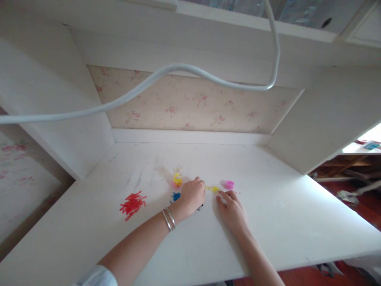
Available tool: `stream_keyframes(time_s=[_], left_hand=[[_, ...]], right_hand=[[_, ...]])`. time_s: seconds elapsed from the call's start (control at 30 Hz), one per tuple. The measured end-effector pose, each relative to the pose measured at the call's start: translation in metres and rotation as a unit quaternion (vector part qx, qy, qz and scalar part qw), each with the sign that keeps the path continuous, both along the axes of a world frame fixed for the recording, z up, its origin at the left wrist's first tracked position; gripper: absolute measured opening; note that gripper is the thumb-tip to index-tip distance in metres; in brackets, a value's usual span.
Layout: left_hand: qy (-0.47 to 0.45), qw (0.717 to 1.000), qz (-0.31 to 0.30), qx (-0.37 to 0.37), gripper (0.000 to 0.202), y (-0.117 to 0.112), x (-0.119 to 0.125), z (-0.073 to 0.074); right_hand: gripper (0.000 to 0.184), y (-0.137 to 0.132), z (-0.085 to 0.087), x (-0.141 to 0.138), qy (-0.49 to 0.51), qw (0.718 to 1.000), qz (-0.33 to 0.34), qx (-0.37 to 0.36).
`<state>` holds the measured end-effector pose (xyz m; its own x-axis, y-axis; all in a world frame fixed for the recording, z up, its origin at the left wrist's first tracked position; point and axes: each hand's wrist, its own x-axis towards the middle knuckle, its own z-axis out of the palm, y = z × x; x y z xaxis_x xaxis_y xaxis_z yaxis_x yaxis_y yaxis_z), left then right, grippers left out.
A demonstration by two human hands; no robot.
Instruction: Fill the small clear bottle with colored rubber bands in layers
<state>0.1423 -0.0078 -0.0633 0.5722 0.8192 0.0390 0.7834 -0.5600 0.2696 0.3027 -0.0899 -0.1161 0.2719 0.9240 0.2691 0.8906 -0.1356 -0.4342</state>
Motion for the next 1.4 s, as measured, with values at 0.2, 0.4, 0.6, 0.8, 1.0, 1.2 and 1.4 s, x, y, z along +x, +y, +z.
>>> stream_keyframes(time_s=[0.2,0.4,0.6,0.8,1.0,1.2,1.4], left_hand=[[0.023,1.000,0.010,0.005,0.025,0.007,0.008,-0.005],[0.027,1.000,0.005,0.003,0.022,0.010,0.007,-0.002],[0.016,1.000,0.007,0.003,0.025,-0.001,-0.001,0.010],[-0.062,0.997,0.003,0.052,0.026,-0.011,-0.033,0.036],[-0.159,0.979,0.059,0.116,0.027,0.001,-0.079,0.066],[-0.143,0.970,0.114,0.162,0.024,0.019,-0.103,0.071],[-0.079,0.975,0.125,0.163,0.026,0.024,-0.101,0.065]], right_hand=[[0.036,-0.002,0.005,-0.003,-0.029,0.999,0.010,-0.024],[0.034,0.000,0.006,-0.003,-0.023,1.000,0.004,-0.018],[0.032,0.006,0.004,0.000,-0.019,1.000,0.000,-0.009],[0.030,0.004,0.006,-0.003,-0.012,1.000,0.002,-0.013],[0.031,0.002,0.005,-0.003,0.008,1.000,0.004,-0.010],[0.031,0.002,0.003,-0.002,0.037,0.999,-0.010,0.030],[0.033,0.000,0.007,-0.003,0.062,0.996,-0.038,0.059]])
